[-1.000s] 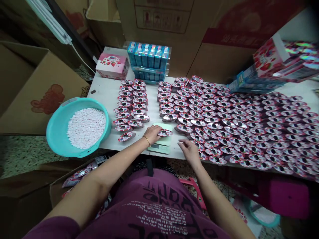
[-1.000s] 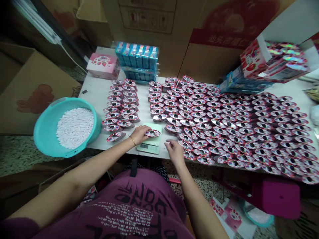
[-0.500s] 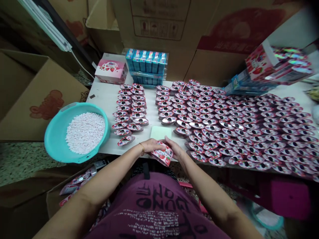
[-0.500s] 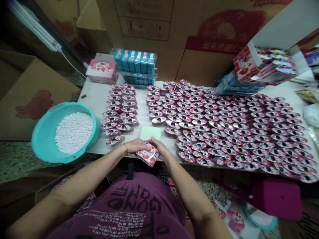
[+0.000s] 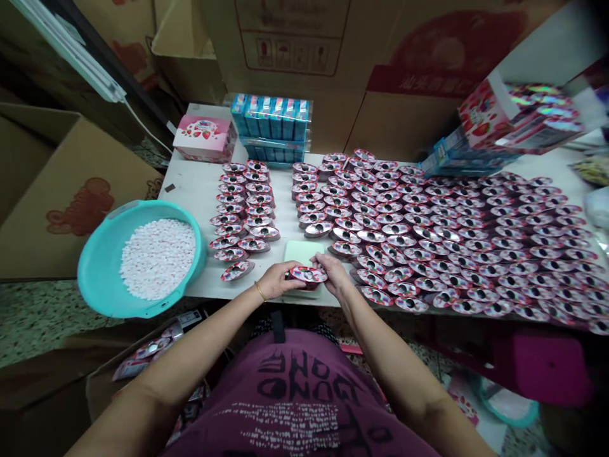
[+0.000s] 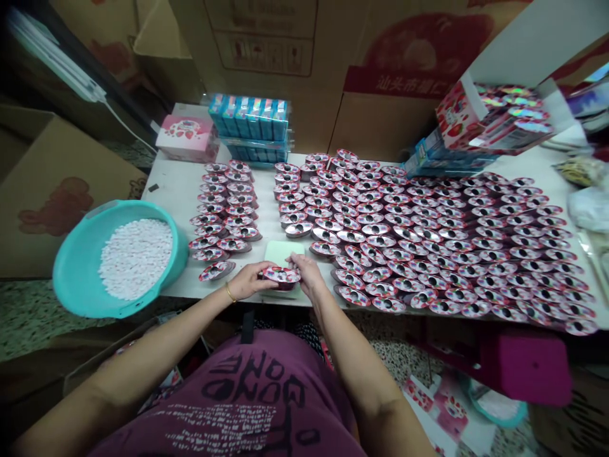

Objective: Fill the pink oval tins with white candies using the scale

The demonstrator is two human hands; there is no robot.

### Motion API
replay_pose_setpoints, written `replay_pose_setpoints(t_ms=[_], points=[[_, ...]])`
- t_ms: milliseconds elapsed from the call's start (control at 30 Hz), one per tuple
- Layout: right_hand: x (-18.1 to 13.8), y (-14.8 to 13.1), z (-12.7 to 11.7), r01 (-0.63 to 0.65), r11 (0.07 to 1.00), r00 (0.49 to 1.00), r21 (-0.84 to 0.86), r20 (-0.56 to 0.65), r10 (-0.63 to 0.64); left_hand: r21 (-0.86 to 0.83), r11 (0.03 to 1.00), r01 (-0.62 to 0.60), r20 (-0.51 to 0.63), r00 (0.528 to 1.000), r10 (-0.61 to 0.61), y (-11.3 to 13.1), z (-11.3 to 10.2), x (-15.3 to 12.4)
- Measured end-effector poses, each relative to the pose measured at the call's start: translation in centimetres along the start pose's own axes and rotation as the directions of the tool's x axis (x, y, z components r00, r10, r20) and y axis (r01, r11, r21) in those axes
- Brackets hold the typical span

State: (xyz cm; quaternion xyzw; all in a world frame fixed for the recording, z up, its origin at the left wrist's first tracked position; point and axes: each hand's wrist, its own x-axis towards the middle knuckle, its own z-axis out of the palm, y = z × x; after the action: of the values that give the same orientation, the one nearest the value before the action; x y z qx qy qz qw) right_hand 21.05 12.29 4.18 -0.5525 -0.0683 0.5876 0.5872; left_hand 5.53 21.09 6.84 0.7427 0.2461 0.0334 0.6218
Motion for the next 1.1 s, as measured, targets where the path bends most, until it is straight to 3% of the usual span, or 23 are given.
replay_pose_setpoints(t_ms=[200, 367, 433, 533, 600, 700, 900, 1000, 1100], points=[[-0.8, -1.5, -2.2, 0.004, 0.988, 0.988, 0.152, -0.156, 0.020, 0.031, 0.999, -0.030, -0.180, 0.983, 0.035, -3.0, 1.1, 2.0], [-2.6, -1.6, -3.2, 0.017, 0.989, 0.981, 0.145, -0.195, 0.012, -0.030, 1.000, -0.010, -0.277, 0.961, 0.001, -3.8, 0.1, 1.3], [-3.4, -1.6, -3.3, 0.066, 0.987, 0.978, 0.147, -0.207, -0.034, -0.148, 0.989, 0.025, -0.401, 0.912, -0.083, -3.7, -0.7, 0.0], [-4.8, -1.4, -3.4, 0.081, 0.987, 0.975, 0.141, -0.216, -0.050, -0.396, 0.910, 0.120, -0.532, 0.777, -0.335, -3.6, -1.6, -2.6], [-5.7, -0.9, -3.3, 0.053, 0.991, 0.972, 0.126, -0.234, -0.023, -0.538, 0.826, 0.170, -0.510, 0.715, -0.479, -3.9, -1.8, -4.4], [-6.7, -0.2, -3.1, 0.020, 0.994, 0.957, 0.108, -0.289, 0.012, -0.682, 0.698, 0.217, -0.415, 0.671, -0.614, -4.6, -1.5, -6.4], [-7.4, 0.6, -3.1, 0.003, 0.999, 0.954, 0.034, -0.300, 0.008, -0.762, 0.613, 0.209, -0.423, 0.556, -0.716, -6.1, -1.9, -7.4], [-7.1, 0.6, -2.9, 0.025, 0.992, 0.961, -0.123, -0.270, -0.057, -0.786, 0.587, 0.195, -0.401, 0.562, -0.724, -6.0, -2.2, -7.2], [-6.4, 0.1, -2.2, 0.077, 0.920, 0.972, -0.384, -0.175, -0.155, -0.770, 0.603, 0.208, -0.380, 0.610, -0.695, -5.4, -1.9, -6.8]])
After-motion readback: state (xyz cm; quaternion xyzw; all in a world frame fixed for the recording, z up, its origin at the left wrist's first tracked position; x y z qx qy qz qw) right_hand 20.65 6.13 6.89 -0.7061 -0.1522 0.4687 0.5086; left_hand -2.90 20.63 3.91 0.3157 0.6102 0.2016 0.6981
